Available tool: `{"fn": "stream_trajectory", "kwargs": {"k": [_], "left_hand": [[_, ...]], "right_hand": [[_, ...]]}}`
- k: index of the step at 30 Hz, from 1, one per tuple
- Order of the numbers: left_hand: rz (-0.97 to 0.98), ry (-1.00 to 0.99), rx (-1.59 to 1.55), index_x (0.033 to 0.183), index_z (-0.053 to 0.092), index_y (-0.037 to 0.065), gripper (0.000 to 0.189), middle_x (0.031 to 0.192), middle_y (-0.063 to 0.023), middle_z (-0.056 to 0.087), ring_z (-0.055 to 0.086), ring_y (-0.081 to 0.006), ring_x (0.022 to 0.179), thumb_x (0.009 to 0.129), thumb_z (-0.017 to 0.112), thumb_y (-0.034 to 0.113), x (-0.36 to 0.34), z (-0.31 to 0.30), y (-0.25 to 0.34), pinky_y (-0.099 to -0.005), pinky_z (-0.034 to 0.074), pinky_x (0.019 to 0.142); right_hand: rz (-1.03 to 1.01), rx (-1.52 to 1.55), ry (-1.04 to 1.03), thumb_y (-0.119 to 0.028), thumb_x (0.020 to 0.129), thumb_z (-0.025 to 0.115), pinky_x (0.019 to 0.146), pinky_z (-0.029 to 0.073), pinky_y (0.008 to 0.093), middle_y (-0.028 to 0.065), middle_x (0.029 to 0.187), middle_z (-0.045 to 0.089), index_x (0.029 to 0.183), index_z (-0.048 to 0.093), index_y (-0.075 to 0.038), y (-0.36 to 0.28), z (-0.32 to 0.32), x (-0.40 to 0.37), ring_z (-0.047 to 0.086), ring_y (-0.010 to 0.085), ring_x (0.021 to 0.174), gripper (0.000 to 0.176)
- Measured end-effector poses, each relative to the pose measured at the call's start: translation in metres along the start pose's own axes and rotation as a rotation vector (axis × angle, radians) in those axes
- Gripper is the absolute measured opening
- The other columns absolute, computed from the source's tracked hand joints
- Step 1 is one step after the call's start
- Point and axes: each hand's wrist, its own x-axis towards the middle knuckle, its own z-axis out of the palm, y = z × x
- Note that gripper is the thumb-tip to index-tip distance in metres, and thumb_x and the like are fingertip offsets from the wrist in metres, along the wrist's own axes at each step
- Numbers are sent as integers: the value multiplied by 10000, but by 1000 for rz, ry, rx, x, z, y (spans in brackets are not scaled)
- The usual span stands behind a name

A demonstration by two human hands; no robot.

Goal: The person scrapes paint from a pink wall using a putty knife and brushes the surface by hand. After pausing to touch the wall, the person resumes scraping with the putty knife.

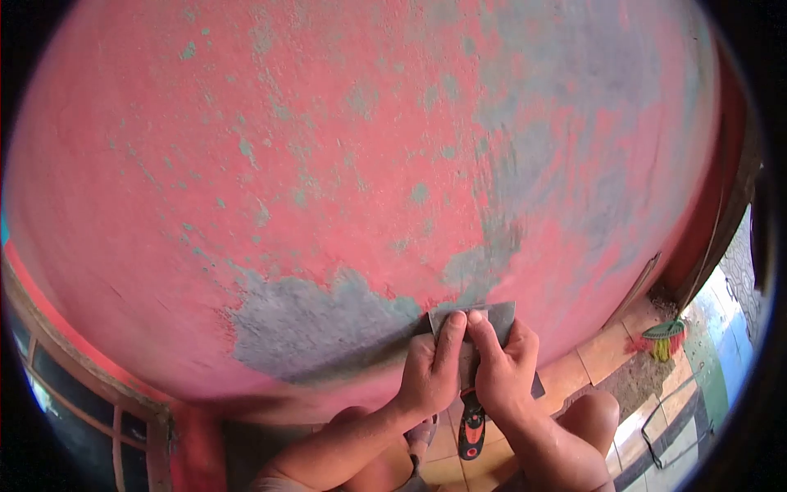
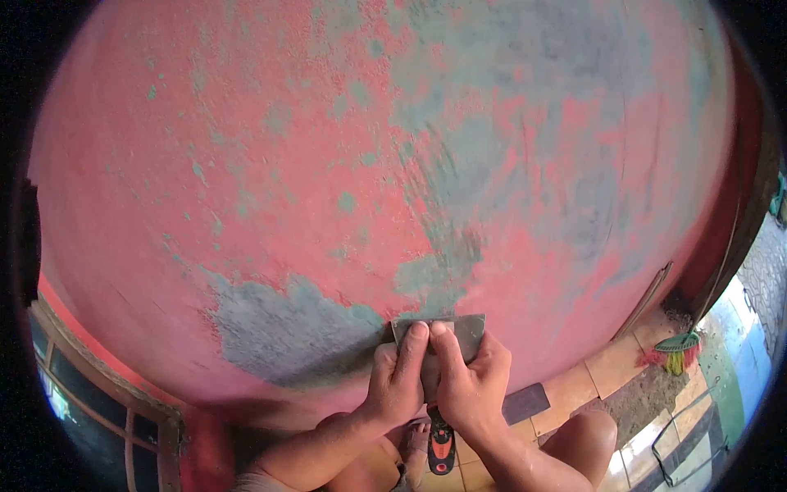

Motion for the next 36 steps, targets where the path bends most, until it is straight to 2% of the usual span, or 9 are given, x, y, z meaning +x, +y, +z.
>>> {"fn": "stream_trajectory", "kwargs": {"k": [5, 8, 12, 16, 21, 24, 27, 30, 36], "left_hand": [[137, 60, 44, 929, 651, 7, 444, 798, 45, 608, 530, -24, 742, 1089, 401, 338, 2, 5, 0, -231, 446, 605], [-53, 0, 23, 919, 651, 11, 446, 804, 41, 613, 543, -32, 771, 1089, 398, 336, 0, -3, 1, -244, 459, 623], [99, 92, 71, 913, 650, 17, 437, 796, 42, 614, 541, -27, 759, 1086, 412, 340, -2, 7, -3, -240, 455, 616], [-42, 15, 17, 973, 671, 4, 436, 837, 21, 645, 568, -44, 796, 1086, 409, 335, 0, 1, 2, -254, 484, 664], [149, 84, 69, 852, 623, 2, 462, 681, 15, 599, 546, -27, 667, 1084, 420, 346, 3, 6, -5, -247, 429, 531], [2, 28, -36, 890, 633, -12, 447, 709, 15, 613, 557, -41, 700, 1084, 421, 330, 4, 2, -4, -265, 445, 553], [31, 64, -2, 911, 646, -8, 437, 705, 26, 608, 558, -43, 693, 1084, 422, 325, 0, 7, 4, -261, 447, 556], [119, 72, 99, 891, 645, 31, 444, 775, 39, 616, 561, -35, 725, 1086, 399, 346, 3, 6, -2, -237, 454, 589], [55, 73, 59, 872, 642, 27, 437, 750, 47, 599, 530, -30, 710, 1084, 411, 331, 0, 7, 4, -242, 436, 578]], "right_hand": [[-17, 5, -4, -166, 939, 667, 586, 446, 251, -2, 734, 630, 836, 648, 49, -5, 3, 6, 526, 55, 687, 239], [28, -31, -16, -174, 936, 671, 592, 450, 251, 3, 732, 632, 837, 650, 51, -7, -1, 1, 529, 57, 690, 246], [16, -13, 5, -195, 934, 676, 597, 457, 255, 9, 729, 634, 838, 651, 53, -3, 0, 4, 535, 60, 691, 267], [107, -15, -18, -204, 937, 673, 593, 458, 259, 10, 727, 636, 848, 650, 42, -9, -3, 3, 544, 62, 688, 262], [-2, 8, -3, -202, 941, 667, 575, 453, 262, 13, 714, 632, 841, 652, 40, -2, 2, 4, 544, 64, 674, 262], [128, 3, -34, -203, 943, 664, 574, 455, 264, 17, 721, 636, 836, 652, 38, -17, 0, 4, 544, 64, 675, 264], [4, -15, 0, -201, 941, 666, 560, 449, 261, 18, 723, 639, 836, 651, 44, 1, -1, 4, 541, 64, 658, 267], [65, 11, -3, -193, 938, 666, 550, 444, 261, 15, 720, 637, 833, 649, 49, -9, 0, 4, 537, 62, 651, 264], [0, -29, -11, -195, 935, 673, 575, 453, 261, 11, 735, 640, 843, 652, 47, -4, -2, 5, 541, 58, 682, 260]]}}
